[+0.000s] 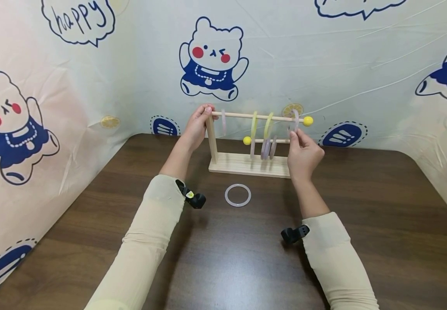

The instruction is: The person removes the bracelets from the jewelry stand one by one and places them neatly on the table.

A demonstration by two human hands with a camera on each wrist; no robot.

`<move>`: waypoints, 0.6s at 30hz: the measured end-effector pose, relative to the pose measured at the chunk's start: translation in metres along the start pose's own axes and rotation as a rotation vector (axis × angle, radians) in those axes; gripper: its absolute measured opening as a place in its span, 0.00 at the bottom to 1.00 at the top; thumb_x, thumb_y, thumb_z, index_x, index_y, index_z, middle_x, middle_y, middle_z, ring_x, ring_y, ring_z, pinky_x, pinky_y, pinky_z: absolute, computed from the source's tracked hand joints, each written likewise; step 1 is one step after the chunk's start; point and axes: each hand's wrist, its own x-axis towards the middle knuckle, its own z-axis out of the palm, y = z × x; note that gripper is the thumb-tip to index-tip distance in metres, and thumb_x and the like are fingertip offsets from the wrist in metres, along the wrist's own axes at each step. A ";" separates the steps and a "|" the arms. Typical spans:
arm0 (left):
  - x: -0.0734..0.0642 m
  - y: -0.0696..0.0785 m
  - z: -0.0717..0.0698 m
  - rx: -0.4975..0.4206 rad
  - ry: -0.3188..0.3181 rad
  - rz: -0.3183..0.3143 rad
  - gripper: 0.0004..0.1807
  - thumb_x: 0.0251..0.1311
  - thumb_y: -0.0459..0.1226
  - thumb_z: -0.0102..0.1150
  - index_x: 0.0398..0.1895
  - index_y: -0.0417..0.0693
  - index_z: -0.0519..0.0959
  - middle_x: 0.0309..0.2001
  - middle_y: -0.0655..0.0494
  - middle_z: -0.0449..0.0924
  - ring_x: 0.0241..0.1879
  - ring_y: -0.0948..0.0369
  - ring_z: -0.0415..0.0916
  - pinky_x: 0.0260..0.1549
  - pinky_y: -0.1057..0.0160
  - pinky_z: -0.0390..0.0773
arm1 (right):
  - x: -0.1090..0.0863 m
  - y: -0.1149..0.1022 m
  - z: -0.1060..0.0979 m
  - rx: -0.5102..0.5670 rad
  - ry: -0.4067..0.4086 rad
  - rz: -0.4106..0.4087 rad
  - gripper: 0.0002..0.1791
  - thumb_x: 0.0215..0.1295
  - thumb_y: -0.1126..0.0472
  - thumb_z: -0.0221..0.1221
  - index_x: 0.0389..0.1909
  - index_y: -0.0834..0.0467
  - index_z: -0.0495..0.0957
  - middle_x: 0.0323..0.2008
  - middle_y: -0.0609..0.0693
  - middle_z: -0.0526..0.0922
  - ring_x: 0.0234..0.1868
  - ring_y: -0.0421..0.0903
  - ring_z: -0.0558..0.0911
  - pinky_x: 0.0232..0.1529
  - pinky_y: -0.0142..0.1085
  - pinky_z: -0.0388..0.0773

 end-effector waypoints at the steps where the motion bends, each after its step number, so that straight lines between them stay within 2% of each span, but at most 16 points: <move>1: 0.000 0.000 0.000 0.000 0.000 0.000 0.10 0.70 0.41 0.41 0.45 0.47 0.70 0.44 0.56 0.69 0.48 0.58 0.69 0.56 0.59 0.58 | 0.000 0.000 0.000 -0.001 0.000 0.001 0.10 0.54 0.64 0.66 0.35 0.66 0.83 0.34 0.58 0.84 0.28 0.28 0.79 0.33 0.23 0.74; 18: 0.002 0.000 0.000 -0.017 0.003 -0.003 0.09 0.70 0.41 0.42 0.43 0.47 0.71 0.40 0.57 0.70 0.47 0.58 0.69 0.55 0.60 0.59 | 0.004 0.004 -0.005 0.028 0.026 0.036 0.10 0.53 0.66 0.66 0.36 0.66 0.83 0.35 0.58 0.83 0.30 0.31 0.80 0.35 0.25 0.76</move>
